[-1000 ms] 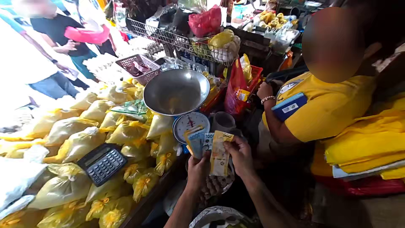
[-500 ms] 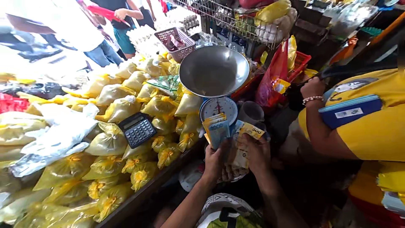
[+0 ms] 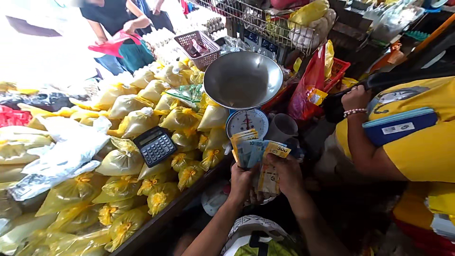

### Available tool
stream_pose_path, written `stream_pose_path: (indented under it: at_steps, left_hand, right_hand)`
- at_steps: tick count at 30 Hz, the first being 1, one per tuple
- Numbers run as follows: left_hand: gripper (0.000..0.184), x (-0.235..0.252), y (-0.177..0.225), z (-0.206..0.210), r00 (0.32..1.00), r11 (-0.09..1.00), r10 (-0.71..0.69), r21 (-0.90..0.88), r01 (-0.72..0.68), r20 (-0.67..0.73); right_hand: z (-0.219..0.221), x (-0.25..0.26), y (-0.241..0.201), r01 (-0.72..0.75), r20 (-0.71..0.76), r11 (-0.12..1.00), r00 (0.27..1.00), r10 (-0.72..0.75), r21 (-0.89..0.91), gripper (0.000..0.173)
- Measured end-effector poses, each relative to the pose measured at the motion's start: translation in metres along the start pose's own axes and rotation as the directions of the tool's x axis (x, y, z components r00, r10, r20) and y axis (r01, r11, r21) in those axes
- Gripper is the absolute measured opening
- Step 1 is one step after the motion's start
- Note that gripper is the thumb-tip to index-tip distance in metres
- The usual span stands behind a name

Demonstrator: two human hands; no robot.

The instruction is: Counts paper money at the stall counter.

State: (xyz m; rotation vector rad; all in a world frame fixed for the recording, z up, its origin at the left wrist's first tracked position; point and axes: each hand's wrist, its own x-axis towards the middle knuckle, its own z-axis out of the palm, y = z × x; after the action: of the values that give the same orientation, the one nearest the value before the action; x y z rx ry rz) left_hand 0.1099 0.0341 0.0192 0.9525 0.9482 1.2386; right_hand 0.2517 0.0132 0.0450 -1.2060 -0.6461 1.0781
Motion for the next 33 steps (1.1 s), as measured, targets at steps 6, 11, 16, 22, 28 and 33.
stream_pose_path:
  at_steps: [6, 11, 16, 22, 28, 33]
  left_hand:
    - [0.019, 0.002, 0.001, -0.013, 1.0, 0.998, 0.024, -0.065, -0.023, 0.016]
    - [0.02, 0.002, 0.003, -0.013, 1.0, 1.0, 0.02, 0.015, -0.02, -0.009]
    - [0.021, -0.004, 0.002, -0.009, 0.999, 1.0, -0.009, 0.01, 0.009, -0.033]
    - [0.024, -0.01, -0.001, -0.014, 0.999, 0.999, -0.042, -0.003, 0.042, -0.03]
    - [0.024, -0.017, 0.002, -0.02, 0.999, 0.999, -0.04, -0.015, 0.039, -0.026]
    - [0.023, -0.02, 0.006, -0.022, 0.999, 0.993, -0.042, -0.114, 0.041, -0.013]
  right_hand:
    - [-0.017, 0.008, 0.001, 0.033, -0.043, 0.998, 0.999, -0.031, 0.049, 0.025]
    - [-0.018, 0.002, -0.001, 0.013, -0.034, 0.997, 0.999, -0.01, 0.074, 0.024]
    - [-0.018, -0.003, 0.0, 0.0, -0.06, 0.996, 0.998, 0.005, 0.088, 0.024]
    - [-0.02, -0.007, 0.006, -0.002, -0.092, 0.997, 0.996, 0.01, 0.083, 0.021]
    - [-0.014, -0.011, 0.011, -0.012, -0.083, 0.998, 0.996, 0.017, 0.055, 0.023]
    - [-0.008, -0.01, 0.012, -0.008, -0.061, 0.999, 0.998, 0.011, 0.041, 0.021]
